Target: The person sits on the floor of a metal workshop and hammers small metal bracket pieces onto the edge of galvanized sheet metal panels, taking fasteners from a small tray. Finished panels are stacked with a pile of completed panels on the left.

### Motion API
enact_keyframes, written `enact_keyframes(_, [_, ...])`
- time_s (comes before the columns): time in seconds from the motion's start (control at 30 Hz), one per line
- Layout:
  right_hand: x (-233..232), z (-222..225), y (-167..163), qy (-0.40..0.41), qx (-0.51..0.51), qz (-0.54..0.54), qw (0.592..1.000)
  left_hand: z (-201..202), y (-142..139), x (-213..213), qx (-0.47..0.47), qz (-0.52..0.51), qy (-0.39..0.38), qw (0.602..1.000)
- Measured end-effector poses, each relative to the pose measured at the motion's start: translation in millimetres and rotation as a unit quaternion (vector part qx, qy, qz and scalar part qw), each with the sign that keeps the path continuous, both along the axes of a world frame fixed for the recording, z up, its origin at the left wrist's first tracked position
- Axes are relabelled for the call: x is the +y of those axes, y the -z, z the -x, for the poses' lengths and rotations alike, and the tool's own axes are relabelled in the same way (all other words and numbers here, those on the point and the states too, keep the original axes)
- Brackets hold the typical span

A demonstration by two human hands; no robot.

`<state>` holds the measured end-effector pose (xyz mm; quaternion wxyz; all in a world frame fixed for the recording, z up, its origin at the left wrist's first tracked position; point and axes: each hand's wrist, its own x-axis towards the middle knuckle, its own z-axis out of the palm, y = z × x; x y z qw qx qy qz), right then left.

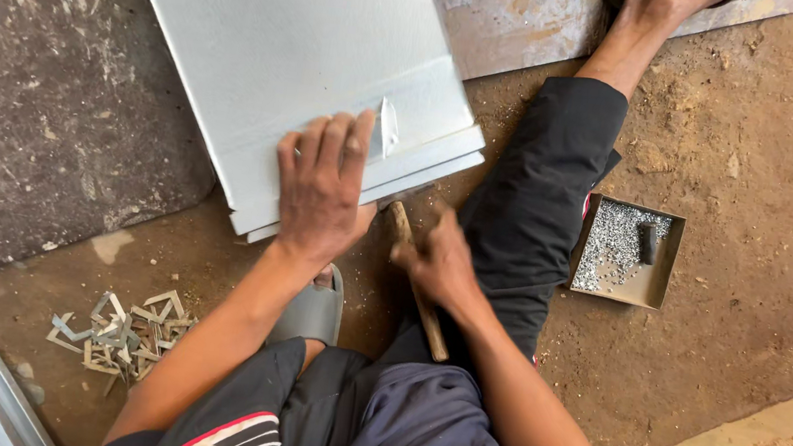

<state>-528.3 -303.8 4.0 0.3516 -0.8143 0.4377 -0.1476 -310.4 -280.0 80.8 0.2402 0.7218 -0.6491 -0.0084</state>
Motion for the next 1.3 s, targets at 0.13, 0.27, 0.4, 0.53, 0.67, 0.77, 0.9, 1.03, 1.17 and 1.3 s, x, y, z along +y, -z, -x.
enact_keyframes(0.13, [21.7,17.5,-21.6,-0.015,0.148,-0.236,0.960,8.2,42.5,3.6,-0.031,0.006,-0.018,0.999])
enact_keyframes(0.27, [13.6,58.4,-98.1,0.028,0.119,-0.353,0.928,4.8,53.1,8.3,-0.043,0.011,-0.019,0.999])
enact_keyframes(0.4, [12.0,71.7,-139.6,0.071,-0.153,-0.508,0.845,6.1,53.5,10.5,-0.029,0.000,-0.016,0.999])
enact_keyframes(0.53, [14.3,37.7,-117.9,0.100,-0.038,-0.317,0.942,7.9,56.4,8.9,-0.018,0.019,-0.022,0.999])
enact_keyframes(0.67, [14.6,11.6,-99.1,0.104,-0.079,-0.160,0.978,7.8,60.5,9.8,-0.030,0.024,-0.012,0.999])
enact_keyframes(0.77, [7.9,0.7,-94.9,0.068,-0.070,-0.116,0.988,7.6,63.0,10.1,-0.046,0.019,-0.023,0.999])
enact_keyframes(0.9, [-2.4,-12.9,-92.1,0.058,-0.057,-0.112,0.990,6.2,64.5,8.3,-0.090,0.022,-0.037,0.995])
enact_keyframes(1.03, [-2.7,-18.7,-93.8,0.049,-0.063,-0.081,0.994,4.0,63.4,9.6,-0.062,0.015,-0.029,0.998])
enact_keyframes(1.17, [6.4,-13.9,-100.6,0.026,-0.123,-0.050,0.991,3.1,63.2,11.9,-0.072,0.044,-0.025,0.996])
enact_keyframes(1.3, [6.1,-17.7,-101.5,-0.006,-0.146,0.063,0.987,2.6,63.8,9.6,-0.070,0.029,-0.032,0.997])
